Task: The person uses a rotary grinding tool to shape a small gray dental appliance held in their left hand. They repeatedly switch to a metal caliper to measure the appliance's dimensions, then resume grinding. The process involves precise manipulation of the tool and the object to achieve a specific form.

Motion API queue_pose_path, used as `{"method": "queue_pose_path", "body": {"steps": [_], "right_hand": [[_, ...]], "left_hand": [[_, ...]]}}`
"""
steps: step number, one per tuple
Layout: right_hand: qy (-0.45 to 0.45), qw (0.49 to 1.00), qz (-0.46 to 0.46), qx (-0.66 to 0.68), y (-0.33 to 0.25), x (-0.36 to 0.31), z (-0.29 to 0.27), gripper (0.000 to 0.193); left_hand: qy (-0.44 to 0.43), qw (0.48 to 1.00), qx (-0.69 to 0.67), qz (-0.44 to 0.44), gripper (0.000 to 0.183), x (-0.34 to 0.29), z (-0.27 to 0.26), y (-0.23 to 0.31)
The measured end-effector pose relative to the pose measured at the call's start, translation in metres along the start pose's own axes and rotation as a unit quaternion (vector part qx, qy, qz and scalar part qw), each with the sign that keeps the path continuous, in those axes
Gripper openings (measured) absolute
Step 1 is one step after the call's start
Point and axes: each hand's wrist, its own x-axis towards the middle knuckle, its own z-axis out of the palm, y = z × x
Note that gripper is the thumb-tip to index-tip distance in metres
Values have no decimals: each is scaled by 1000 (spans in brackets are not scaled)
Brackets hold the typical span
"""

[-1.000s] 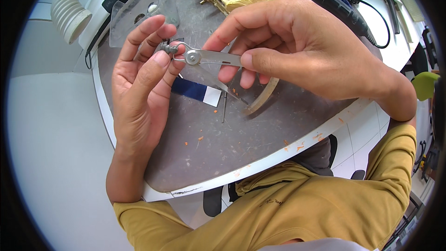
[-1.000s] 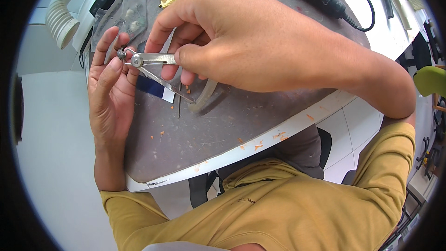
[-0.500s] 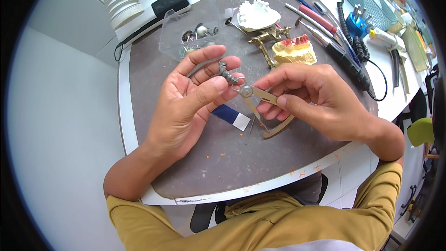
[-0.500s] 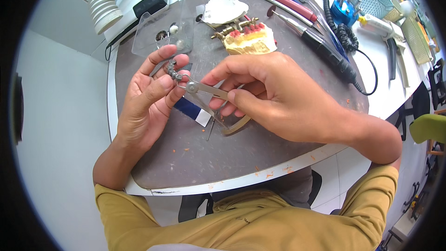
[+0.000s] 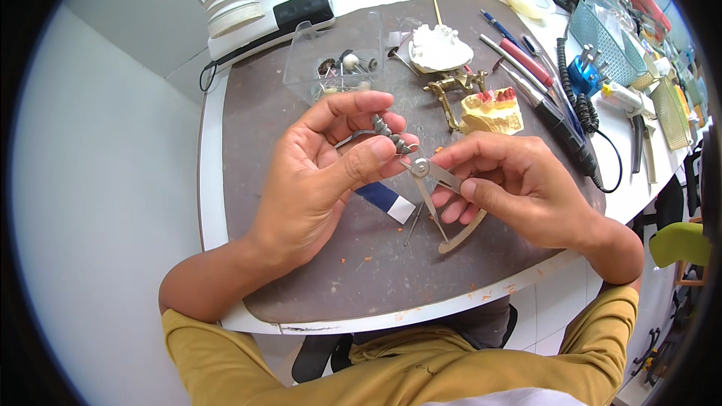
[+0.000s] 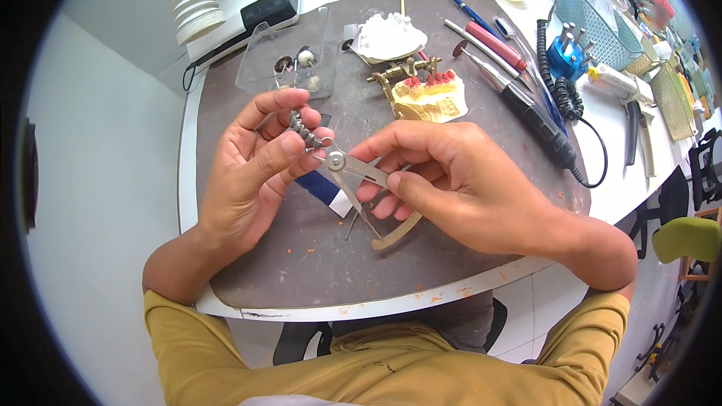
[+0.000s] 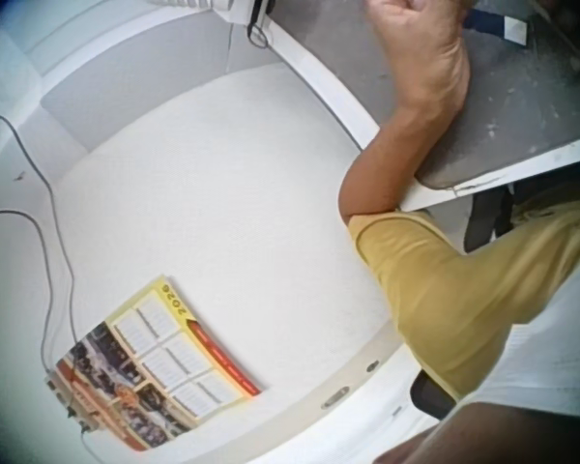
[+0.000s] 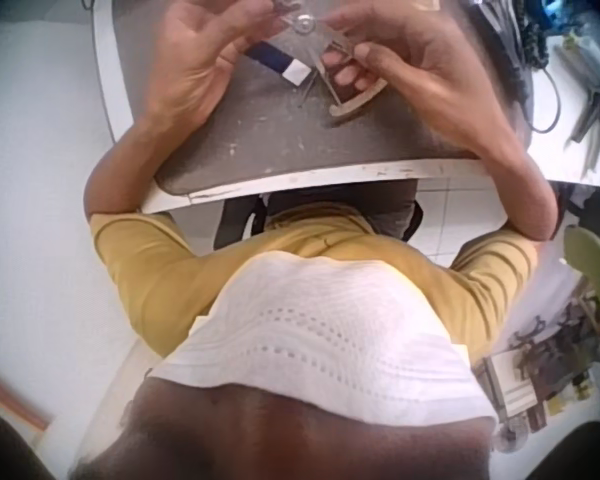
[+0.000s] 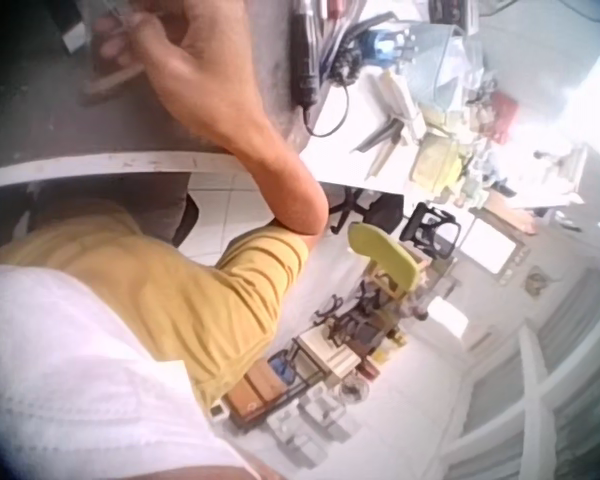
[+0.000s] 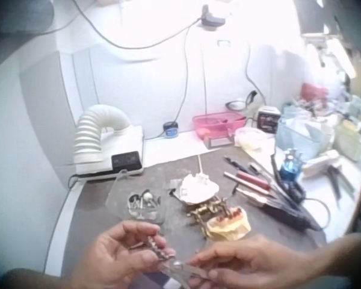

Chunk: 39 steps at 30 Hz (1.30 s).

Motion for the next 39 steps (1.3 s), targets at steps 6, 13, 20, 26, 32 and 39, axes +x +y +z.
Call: {"method": "queue_pose_path", "body": {"steps": [6,13,20,26,32,39], "right_hand": [[7,1000,-12,8,8,0,2,29],[60,950,-155,-266,13,1,6,46],[127,868,-227,-423,13,2,12,50],[142,839,-238,-469,16,1,14,46],[151,816,-263,-492,10,-4,14,46],[153,810,-297,-483,5,-6,12,47]], "left_hand": [[-1,1000,-8,-8,36,1,1,-2],[-12,1000,-5,22,29,2,-1,-8],[-7,999,10,30,28,1,-2,-8],[-7,999,6,38,29,1,-1,-8],[-21,998,27,58,28,1,-2,-8],[-34,994,42,90,27,-3,-1,-6]]}}
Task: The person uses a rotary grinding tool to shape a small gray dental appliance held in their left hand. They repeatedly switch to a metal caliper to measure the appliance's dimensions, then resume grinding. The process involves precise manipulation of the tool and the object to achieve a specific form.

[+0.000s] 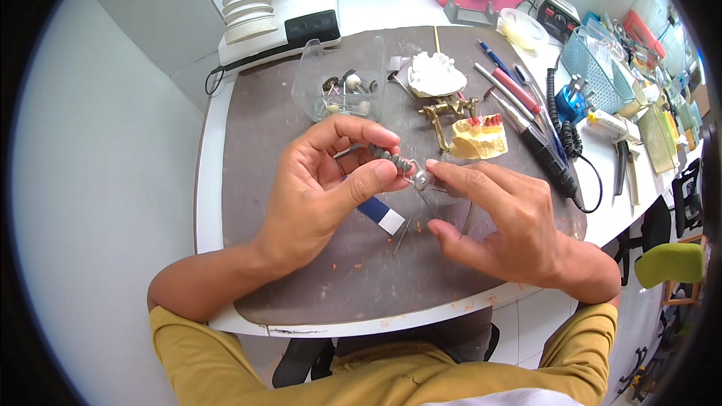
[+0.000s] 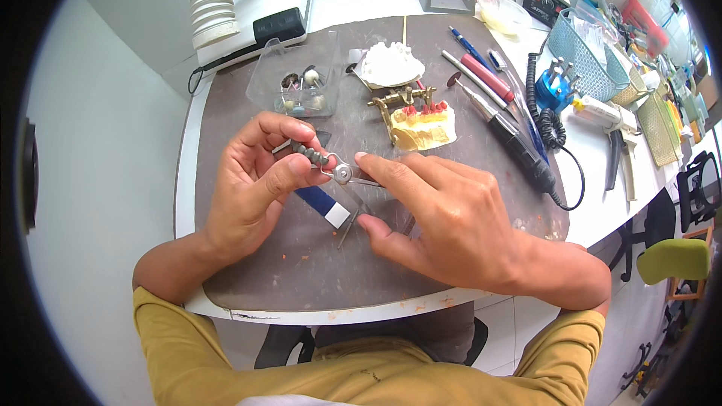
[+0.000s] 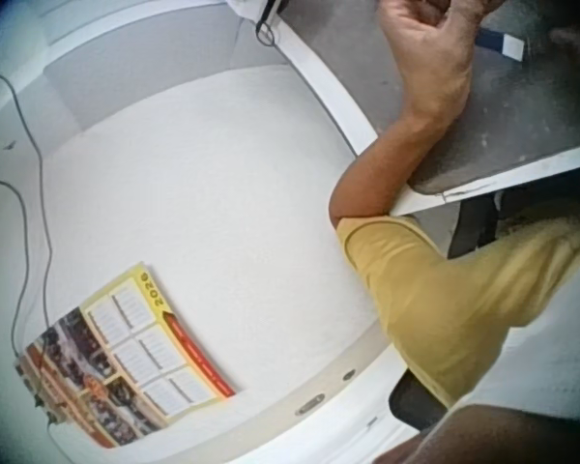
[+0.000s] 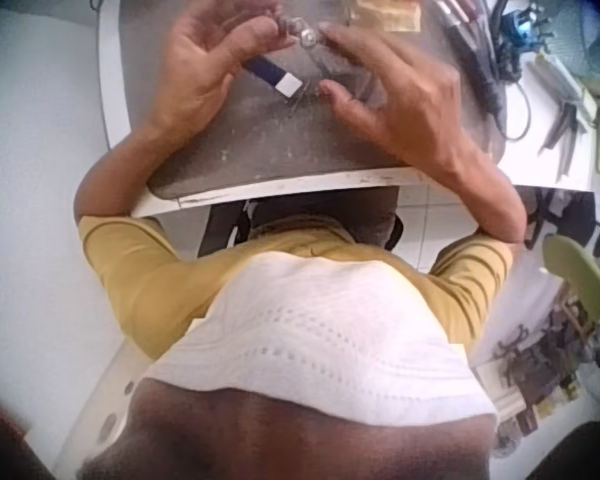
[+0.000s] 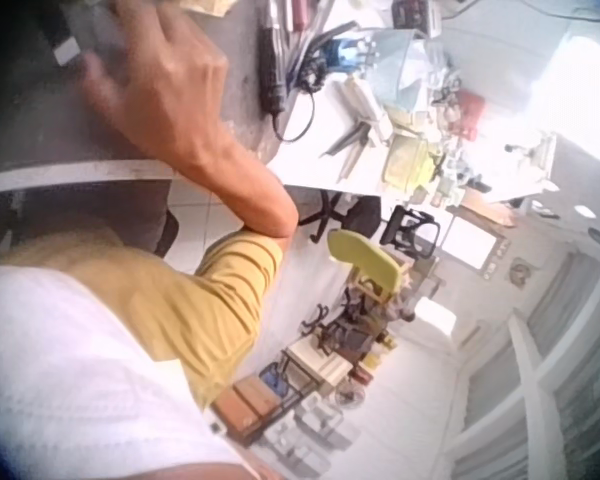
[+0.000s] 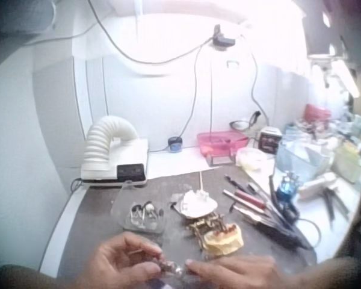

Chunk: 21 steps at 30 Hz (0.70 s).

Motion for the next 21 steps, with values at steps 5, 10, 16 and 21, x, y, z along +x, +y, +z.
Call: {"method": "queue_pose_path", "body": {"steps": [5,10,16,21], "right_hand": [[3,999,-10,-34,0,0,-1,48],[5,998,-22,-51,2,0,-1,50],[8,998,-27,-56,2,0,-1,50],[3,998,-25,-59,2,0,-2,50]], "left_hand": [[6,1000,8,-8,27,1,-1,1],[12,1000,10,-9,26,1,-1,0],[11,1000,13,-10,24,1,-2,-1],[12,1000,2,-23,23,1,-2,0]]}}
